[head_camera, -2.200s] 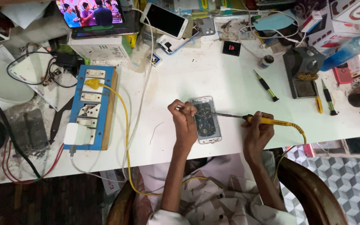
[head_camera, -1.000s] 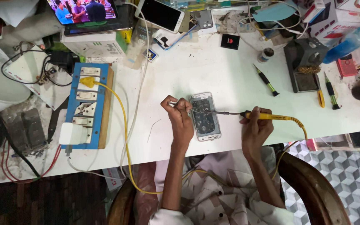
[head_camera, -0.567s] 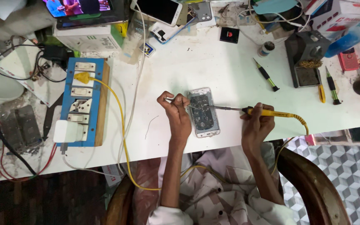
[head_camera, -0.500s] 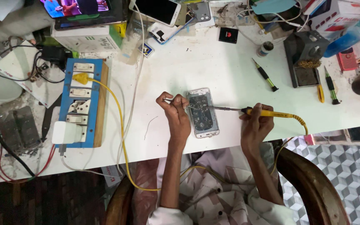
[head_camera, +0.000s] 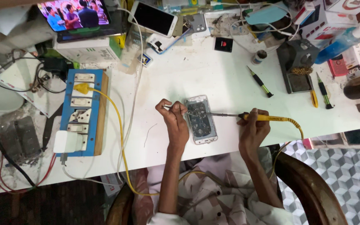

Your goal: The person uses a soldering iron and tweezers to work on a disassembled smartphone motherboard. They repeatedly apply heat and solder to specific points on the circuit board while holding the device steady.

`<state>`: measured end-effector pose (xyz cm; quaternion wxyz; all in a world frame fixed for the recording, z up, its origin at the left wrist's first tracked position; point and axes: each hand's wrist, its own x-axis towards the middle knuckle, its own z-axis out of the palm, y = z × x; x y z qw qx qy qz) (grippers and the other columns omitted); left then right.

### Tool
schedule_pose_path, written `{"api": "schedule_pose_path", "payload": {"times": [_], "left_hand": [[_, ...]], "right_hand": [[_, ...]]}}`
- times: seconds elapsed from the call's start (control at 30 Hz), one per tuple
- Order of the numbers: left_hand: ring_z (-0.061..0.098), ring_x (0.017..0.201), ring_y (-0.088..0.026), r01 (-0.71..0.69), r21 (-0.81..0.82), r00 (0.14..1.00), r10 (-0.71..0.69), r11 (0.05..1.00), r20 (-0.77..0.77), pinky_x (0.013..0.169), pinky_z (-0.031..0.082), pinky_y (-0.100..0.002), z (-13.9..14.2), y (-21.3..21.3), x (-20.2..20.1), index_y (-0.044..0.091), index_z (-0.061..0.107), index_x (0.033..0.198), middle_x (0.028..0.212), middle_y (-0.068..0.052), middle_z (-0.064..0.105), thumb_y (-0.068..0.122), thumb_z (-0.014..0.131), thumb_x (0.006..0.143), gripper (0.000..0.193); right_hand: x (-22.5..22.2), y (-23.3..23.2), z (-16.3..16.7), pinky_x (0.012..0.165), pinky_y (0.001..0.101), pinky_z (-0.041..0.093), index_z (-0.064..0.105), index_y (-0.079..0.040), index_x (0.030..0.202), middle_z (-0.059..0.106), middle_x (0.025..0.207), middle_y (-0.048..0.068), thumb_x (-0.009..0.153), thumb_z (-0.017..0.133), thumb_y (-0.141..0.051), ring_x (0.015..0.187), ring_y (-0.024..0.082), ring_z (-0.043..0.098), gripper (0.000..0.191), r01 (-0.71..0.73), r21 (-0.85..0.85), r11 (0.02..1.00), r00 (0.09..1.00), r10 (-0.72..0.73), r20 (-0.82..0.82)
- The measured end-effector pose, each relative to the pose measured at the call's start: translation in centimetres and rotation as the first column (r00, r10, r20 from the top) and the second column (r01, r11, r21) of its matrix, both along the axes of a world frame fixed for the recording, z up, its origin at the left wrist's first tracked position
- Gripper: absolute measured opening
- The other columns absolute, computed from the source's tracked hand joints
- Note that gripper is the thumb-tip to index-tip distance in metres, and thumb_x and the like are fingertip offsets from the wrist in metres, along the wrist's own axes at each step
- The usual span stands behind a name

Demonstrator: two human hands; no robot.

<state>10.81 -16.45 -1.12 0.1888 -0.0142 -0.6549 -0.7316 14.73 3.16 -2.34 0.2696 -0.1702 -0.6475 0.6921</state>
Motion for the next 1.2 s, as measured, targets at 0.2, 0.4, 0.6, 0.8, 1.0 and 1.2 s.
{"api": "schedule_pose_path", "payload": {"times": [0.2, 0.4, 0.6, 0.8, 1.0, 1.2], "left_hand": [[0.042, 0.073, -0.017, 0.005, -0.048, 1.0, -0.005, 0.999, 0.011, 0.078, 0.043, -0.033, -0.3, -1.6, 1.9, 0.009, 0.024, 0.117, 0.074, -0.006, 0.042, 0.009, 0.031, 0.115, 0.007], [0.041, 0.072, -0.017, 0.003, -0.021, 1.0, -0.003, 1.0, 0.004, 0.077, 0.044, -0.033, -1.1, -2.9, 2.5, 0.008, 0.024, 0.116, 0.074, -0.007, 0.043, 0.008, 0.032, 0.113, 0.008], [0.044, 0.071, -0.017, -0.017, -0.085, 1.0, 0.016, 0.996, -0.004, 0.076, 0.044, -0.032, -2.2, -4.5, 1.6, 0.008, 0.024, 0.114, 0.074, -0.007, 0.045, 0.006, 0.033, 0.113, 0.009], [0.044, 0.068, -0.017, -0.048, -0.146, 0.999, 0.047, 0.988, -0.013, 0.072, 0.044, -0.031, -2.4, -7.2, 0.4, 0.007, 0.024, 0.115, 0.072, -0.008, 0.045, 0.002, 0.03, 0.109, 0.01], [0.048, 0.067, -0.018, -0.068, -0.142, 0.997, 0.074, 0.987, 0.036, 0.071, 0.046, -0.032, -1.3, -10.1, -1.2, 0.007, 0.024, 0.112, 0.073, -0.008, 0.049, 0.001, 0.034, 0.108, 0.012], [0.045, 0.067, -0.018, -0.078, -0.183, 0.997, 0.076, 0.98, -0.014, 0.07, 0.046, -0.032, -2.5, -10.7, -2.3, 0.007, 0.023, 0.11, 0.072, -0.009, 0.045, 0.005, 0.033, 0.111, 0.011]], "right_hand": [[1.8, -1.7, -0.2, 0.063, 0.0277, 0.051, 0.055, 0.001, 0.103, 0.058, 0.078, 0.005, 0.113, 0.054, -0.022, 0.064, 0.011, 0.057, 0.025, -0.027, -0.055, 0.998, 0.997, 0.023, -0.074], [2.8, -3.0, -0.2, 0.062, 0.0268, 0.047, 0.055, 0.001, 0.1, 0.06, 0.075, 0.006, 0.112, 0.055, -0.024, 0.064, 0.011, 0.057, 0.027, -0.026, 0.007, 1.0, 1.0, 0.026, -0.012], [1.6, -4.9, -1.0, 0.059, 0.0245, 0.045, 0.054, -0.001, 0.099, 0.059, 0.075, 0.004, 0.111, 0.055, -0.023, 0.062, 0.009, 0.057, 0.025, -0.038, -0.039, 0.999, 0.999, 0.039, 0.016], [0.3, -7.8, -1.2, 0.054, 0.0228, 0.04, 0.057, 0.0, 0.099, 0.06, 0.071, 0.003, 0.111, 0.054, -0.023, 0.058, 0.007, 0.052, 0.026, -0.048, 0.017, 0.999, 0.995, 0.047, 0.088], [-1.0, -11.0, -0.1, 0.052, 0.0234, 0.035, 0.056, 0.0, 0.1, 0.06, 0.07, 0.004, 0.111, 0.055, -0.023, 0.056, 0.006, 0.048, 0.025, 0.019, -0.057, 0.998, 0.998, -0.016, 0.059], [-2.0, -11.5, -1.0, 0.053, 0.0224, 0.04, 0.056, -0.001, 0.1, 0.058, 0.07, 0.002, 0.111, 0.054, -0.023, 0.057, 0.005, 0.053, 0.025, 0.043, 0.01, 0.999, 0.999, -0.043, 0.021]]}}
